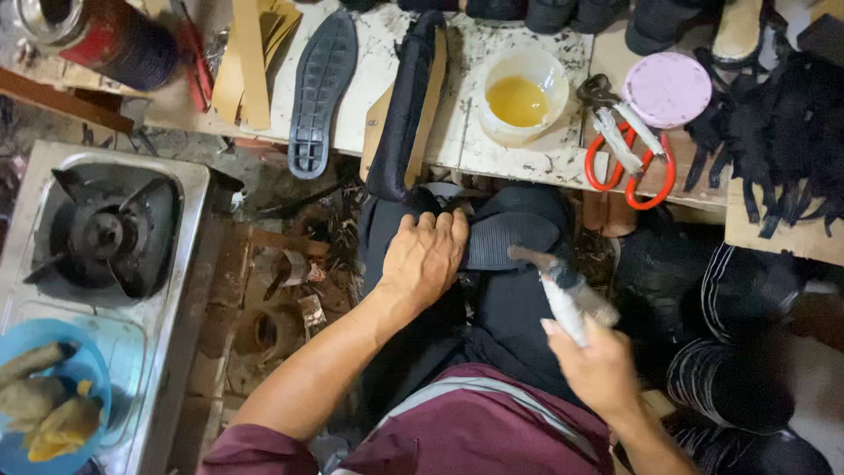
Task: The person sits on the floor with a black shoe upper on their lap, presses and hammers it, applies glue to a black rubber sole, then aligns and presses the sole onto the shoe and trims the joined edge with a knife.
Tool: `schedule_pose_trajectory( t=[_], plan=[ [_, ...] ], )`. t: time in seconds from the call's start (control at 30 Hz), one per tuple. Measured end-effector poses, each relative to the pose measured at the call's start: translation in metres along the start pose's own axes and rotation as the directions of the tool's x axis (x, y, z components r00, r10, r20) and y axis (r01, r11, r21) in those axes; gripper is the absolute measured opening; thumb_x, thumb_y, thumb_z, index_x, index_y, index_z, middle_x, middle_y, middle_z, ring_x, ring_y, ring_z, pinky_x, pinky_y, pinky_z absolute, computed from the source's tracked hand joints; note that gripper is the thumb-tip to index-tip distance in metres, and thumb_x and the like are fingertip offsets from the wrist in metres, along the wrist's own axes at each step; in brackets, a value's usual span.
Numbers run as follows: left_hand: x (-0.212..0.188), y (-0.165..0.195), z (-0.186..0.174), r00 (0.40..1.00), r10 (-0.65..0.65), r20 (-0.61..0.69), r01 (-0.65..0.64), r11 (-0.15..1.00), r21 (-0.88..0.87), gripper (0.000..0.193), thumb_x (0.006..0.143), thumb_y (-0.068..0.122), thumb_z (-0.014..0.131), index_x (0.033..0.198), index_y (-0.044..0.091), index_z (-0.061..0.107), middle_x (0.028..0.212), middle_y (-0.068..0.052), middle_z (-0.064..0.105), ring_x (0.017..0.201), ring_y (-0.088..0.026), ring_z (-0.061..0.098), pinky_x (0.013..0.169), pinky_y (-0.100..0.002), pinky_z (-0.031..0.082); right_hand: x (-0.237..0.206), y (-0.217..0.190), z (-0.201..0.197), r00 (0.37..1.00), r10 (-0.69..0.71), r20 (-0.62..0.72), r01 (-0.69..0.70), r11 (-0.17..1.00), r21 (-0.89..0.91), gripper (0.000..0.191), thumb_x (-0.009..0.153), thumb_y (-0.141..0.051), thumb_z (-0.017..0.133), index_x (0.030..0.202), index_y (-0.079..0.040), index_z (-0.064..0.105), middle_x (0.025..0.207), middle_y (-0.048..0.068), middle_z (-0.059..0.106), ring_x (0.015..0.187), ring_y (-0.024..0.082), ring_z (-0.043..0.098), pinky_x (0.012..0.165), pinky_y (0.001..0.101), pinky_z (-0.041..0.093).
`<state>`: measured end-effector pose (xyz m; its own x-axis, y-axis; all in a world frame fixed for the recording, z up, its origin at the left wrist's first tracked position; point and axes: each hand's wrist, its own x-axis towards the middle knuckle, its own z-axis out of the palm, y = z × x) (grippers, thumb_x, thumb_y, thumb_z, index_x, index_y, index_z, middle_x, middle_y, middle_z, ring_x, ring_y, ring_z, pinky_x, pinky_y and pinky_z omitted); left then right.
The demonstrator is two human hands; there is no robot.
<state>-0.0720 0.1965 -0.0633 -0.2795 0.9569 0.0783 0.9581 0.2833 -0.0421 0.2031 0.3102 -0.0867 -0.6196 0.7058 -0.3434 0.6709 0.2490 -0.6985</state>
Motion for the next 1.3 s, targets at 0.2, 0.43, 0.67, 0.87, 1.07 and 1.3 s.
schedule_pose_trajectory(
  t=[0.2, 0.43, 0.67, 0.87, 1.07, 1.3],
  plan=[
    [-0.003, 0.005, -0.013, 0.999, -0.039, 0.034, 0.041, 0.997, -0.06, 0.05, 0.089, 0.017, 0.057, 0.135, -0.003, 0.055, 0.104, -0.01, 0.067, 0.094, -0.026, 0.064, 0.077, -0.041, 0.049, 0.003, 0.002, 0.004, 0.664, -0.727, -0.177, 0.71, 0.687, -0.159, 0.02, 0.091, -0.015, 0.067, 0.109, -0.008, 0.069, 0.079, 0.01, 0.07, 0.062, 0.021, 0.066, 0.056, 0.0365, 0.055],
    [-0.054, -0.029, -0.034, 0.951, -0.208, 0.23, 0.294, 0.836, -0.462, 0.096, 0.064, 0.034, 0.087, 0.148, 0.009, 0.047, 0.115, -0.014, 0.064, 0.104, -0.036, 0.063, 0.084, -0.048, 0.051, 0.023, -0.014, 0.005, 0.705, -0.709, -0.013, 0.673, 0.675, -0.301, 0.027, 0.089, -0.019, 0.072, 0.113, -0.005, 0.072, 0.086, 0.018, 0.07, 0.069, 0.036, 0.067, 0.061, 0.0433, 0.054],
    [-0.087, -0.014, 0.02, 0.838, -0.545, 0.028, 0.288, 0.398, -0.871, 0.094, 0.065, 0.043, 0.093, 0.143, 0.011, 0.052, 0.126, -0.017, 0.066, 0.114, -0.037, 0.063, 0.099, -0.045, 0.049, 0.018, 0.001, -0.007, 0.954, -0.294, 0.058, 0.299, 0.925, -0.233, 0.027, 0.087, -0.015, 0.079, 0.107, 0.002, 0.07, 0.077, 0.021, 0.069, 0.06, 0.031, 0.067, 0.057, 0.0397, 0.054],
    [-0.09, -0.014, 0.039, 0.874, -0.485, -0.036, 0.203, 0.431, -0.879, 0.086, 0.069, 0.045, 0.09, 0.14, 0.012, 0.054, 0.125, -0.015, 0.07, 0.107, -0.036, 0.061, 0.096, -0.044, 0.049, 0.03, -0.05, -0.057, 0.531, -0.847, -0.031, 0.671, 0.398, 0.625, 0.026, 0.101, -0.027, 0.064, 0.11, -0.003, 0.063, 0.094, 0.019, 0.073, 0.079, 0.03, 0.075, 0.073, 0.0442, 0.064],
    [-0.085, -0.017, 0.031, 0.896, -0.445, -0.01, 0.208, 0.438, -0.874, 0.084, 0.073, 0.048, 0.086, 0.138, 0.008, 0.053, 0.116, -0.018, 0.07, 0.107, -0.038, 0.064, 0.095, -0.046, 0.049, 0.03, -0.103, 0.013, 0.644, -0.687, 0.338, 0.753, 0.646, -0.123, 0.033, 0.086, -0.023, 0.07, 0.099, 0.007, 0.065, 0.083, 0.029, 0.07, 0.07, 0.047, 0.069, 0.058, 0.0515, 0.054],
    [-0.076, -0.027, 0.021, 0.889, -0.452, 0.072, 0.26, 0.37, -0.892, 0.084, 0.074, 0.052, 0.085, 0.136, 0.006, 0.053, 0.111, -0.019, 0.072, 0.11, -0.04, 0.068, 0.094, -0.046, 0.051, 0.009, -0.104, -0.028, 0.448, -0.893, -0.045, 0.652, 0.292, 0.7, 0.02, 0.099, -0.026, 0.063, 0.101, -0.006, 0.06, 0.081, 0.006, 0.066, 0.064, 0.018, 0.062, 0.064, 0.0314, 0.056]
  ],
)
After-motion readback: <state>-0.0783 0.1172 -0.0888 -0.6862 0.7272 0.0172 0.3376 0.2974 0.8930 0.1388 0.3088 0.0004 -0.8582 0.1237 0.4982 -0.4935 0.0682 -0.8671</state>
